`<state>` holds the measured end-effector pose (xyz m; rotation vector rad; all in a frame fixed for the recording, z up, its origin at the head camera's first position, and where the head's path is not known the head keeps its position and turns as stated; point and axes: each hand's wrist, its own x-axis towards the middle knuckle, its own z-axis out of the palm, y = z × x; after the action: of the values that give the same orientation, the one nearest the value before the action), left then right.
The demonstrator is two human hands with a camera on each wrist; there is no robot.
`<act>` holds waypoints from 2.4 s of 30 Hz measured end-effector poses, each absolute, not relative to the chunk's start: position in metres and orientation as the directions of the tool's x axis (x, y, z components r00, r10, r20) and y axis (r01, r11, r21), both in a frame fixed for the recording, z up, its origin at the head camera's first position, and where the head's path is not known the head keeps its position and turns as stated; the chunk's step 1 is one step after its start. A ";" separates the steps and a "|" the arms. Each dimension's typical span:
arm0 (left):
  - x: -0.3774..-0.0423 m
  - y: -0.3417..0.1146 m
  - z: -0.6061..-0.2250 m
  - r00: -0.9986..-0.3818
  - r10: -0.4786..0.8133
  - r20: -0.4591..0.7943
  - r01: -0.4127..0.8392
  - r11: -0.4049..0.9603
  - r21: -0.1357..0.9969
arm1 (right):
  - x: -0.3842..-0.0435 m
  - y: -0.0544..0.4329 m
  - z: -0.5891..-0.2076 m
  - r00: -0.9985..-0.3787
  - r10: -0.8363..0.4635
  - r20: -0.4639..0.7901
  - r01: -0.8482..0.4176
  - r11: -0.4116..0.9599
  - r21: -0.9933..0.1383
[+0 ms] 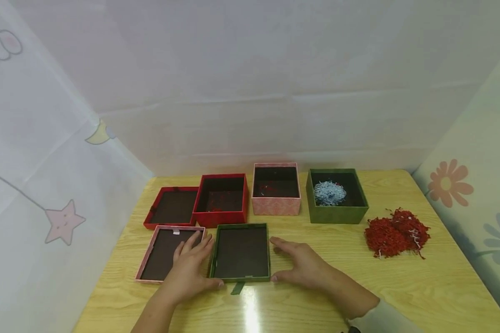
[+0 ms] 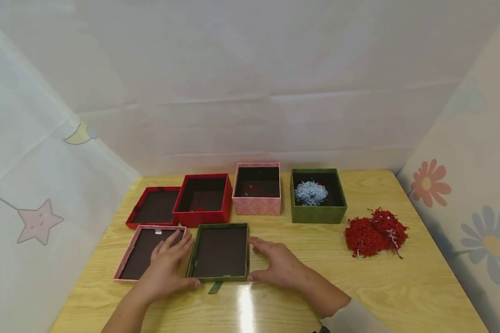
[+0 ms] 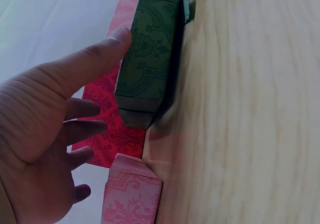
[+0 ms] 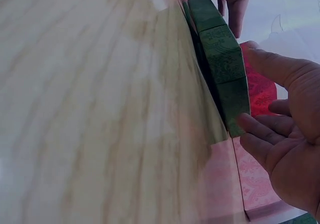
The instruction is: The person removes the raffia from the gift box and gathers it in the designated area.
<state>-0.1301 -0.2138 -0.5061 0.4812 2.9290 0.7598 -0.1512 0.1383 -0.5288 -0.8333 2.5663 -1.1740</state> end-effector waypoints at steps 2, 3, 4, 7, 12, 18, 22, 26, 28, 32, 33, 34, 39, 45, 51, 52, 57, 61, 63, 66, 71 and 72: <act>-0.130 -0.213 -0.505 -0.947 0.321 0.023 0.290 0.819 0.495 | -0.151 0.140 -0.527 -0.827 -0.560 0.060 -0.406 0.519 -0.752; -0.130 -0.213 -0.504 -0.947 0.321 0.032 0.293 0.815 0.500 | -0.151 0.141 -0.527 -0.829 -0.556 0.063 -0.403 0.516 -0.756; -0.130 -0.213 -0.503 -0.946 0.321 0.040 0.296 0.810 0.506 | -0.151 0.142 -0.526 -0.831 -0.553 0.062 -0.398 0.514 -0.760; -0.130 -0.212 -0.502 -0.941 0.327 0.086 0.323 0.797 0.510 | -0.152 0.145 -0.524 -0.838 -0.543 0.052 -0.381 0.513 -0.769; -0.132 -0.209 -0.498 -0.921 0.339 0.193 0.389 0.754 0.530 | -0.153 0.153 -0.518 -0.855 -0.517 0.045 -0.351 0.513 -0.783; -0.139 -0.202 -0.495 -0.888 0.346 0.304 0.460 0.695 0.553 | -0.154 0.164 -0.512 -0.866 -0.488 0.107 -0.372 0.485 -0.791; -0.144 -0.192 -0.494 -0.865 0.355 0.354 0.501 0.650 0.572 | -0.155 0.171 -0.506 -0.869 -0.468 0.159 -0.402 0.482 -0.779; -0.150 -0.179 -0.492 -0.838 0.378 0.394 0.546 0.604 0.581 | -0.157 0.178 -0.499 -0.886 -0.429 0.178 -0.395 0.494 -0.775; -0.153 -0.172 -0.490 -0.830 0.386 0.403 0.558 0.586 0.588 | -0.158 0.181 -0.496 -0.893 -0.410 0.187 -0.391 0.500 -0.772; -0.161 -0.154 -0.484 -0.824 0.403 0.398 0.566 0.564 0.601 | -0.160 0.188 -0.487 -0.903 -0.372 0.215 -0.396 0.526 -0.752; -0.164 -0.149 -0.482 -0.822 0.410 0.396 0.569 0.559 0.603 | -0.160 0.190 -0.485 -0.902 -0.366 0.228 -0.404 0.533 -0.743; -0.166 -0.144 -0.480 -0.819 0.418 0.394 0.573 0.557 0.601 | -0.161 0.193 -0.483 -0.902 -0.358 0.242 -0.411 0.537 -0.737; -0.177 -0.123 -0.472 -0.802 0.451 0.393 0.596 0.546 0.589 | -0.166 0.204 -0.475 -0.893 -0.333 0.304 -0.448 0.576 -0.684; -0.189 -0.103 -0.467 -0.764 0.483 0.427 0.642 0.507 0.575 | -0.176 0.218 -0.467 -0.901 -0.293 0.319 -0.433 0.606 -0.667; -0.202 -0.083 -0.465 -0.751 0.490 0.443 0.657 0.485 0.577 | -0.189 0.232 -0.461 -0.907 -0.269 0.325 -0.421 0.640 -0.643; -0.204 -0.079 -0.465 -0.753 0.489 0.440 0.655 0.488 0.578 | -0.191 0.234 -0.461 -0.909 -0.265 0.321 -0.415 0.645 -0.642; -0.212 -0.063 -0.465 -0.777 0.485 0.400 0.625 0.523 0.579 | -0.200 0.243 -0.459 -0.933 -0.221 0.282 -0.355 0.676 -0.646; -0.220 -0.049 -0.465 -0.788 0.485 0.380 0.612 0.543 0.575 | -0.209 0.250 -0.459 -0.942 -0.204 0.267 -0.333 0.671 -0.662; -0.224 -0.043 -0.465 -0.789 0.486 0.376 0.610 0.547 0.573 | -0.213 0.252 -0.460 -0.939 -0.207 0.274 -0.339 0.674 -0.656; -0.229 -0.033 -0.464 -0.795 0.485 0.364 0.602 0.555 0.575 | -0.219 0.255 -0.461 -0.934 -0.208 0.289 -0.351 0.677 -0.647; -0.237 -0.020 -0.463 -0.793 0.500 0.349 0.603 0.556 0.573 | -0.225 0.258 -0.462 -0.933 -0.209 0.294 -0.353 0.691 -0.630; -0.239 -0.017 -0.463 -0.790 0.506 0.348 0.606 0.558 0.567 | -0.226 0.259 -0.462 -0.935 -0.208 0.289 -0.349 0.694 -0.629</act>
<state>-0.2392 -0.0173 -0.4629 1.0414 2.8984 1.1473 -0.2265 0.2586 -0.4616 -0.5102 3.0695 -1.2079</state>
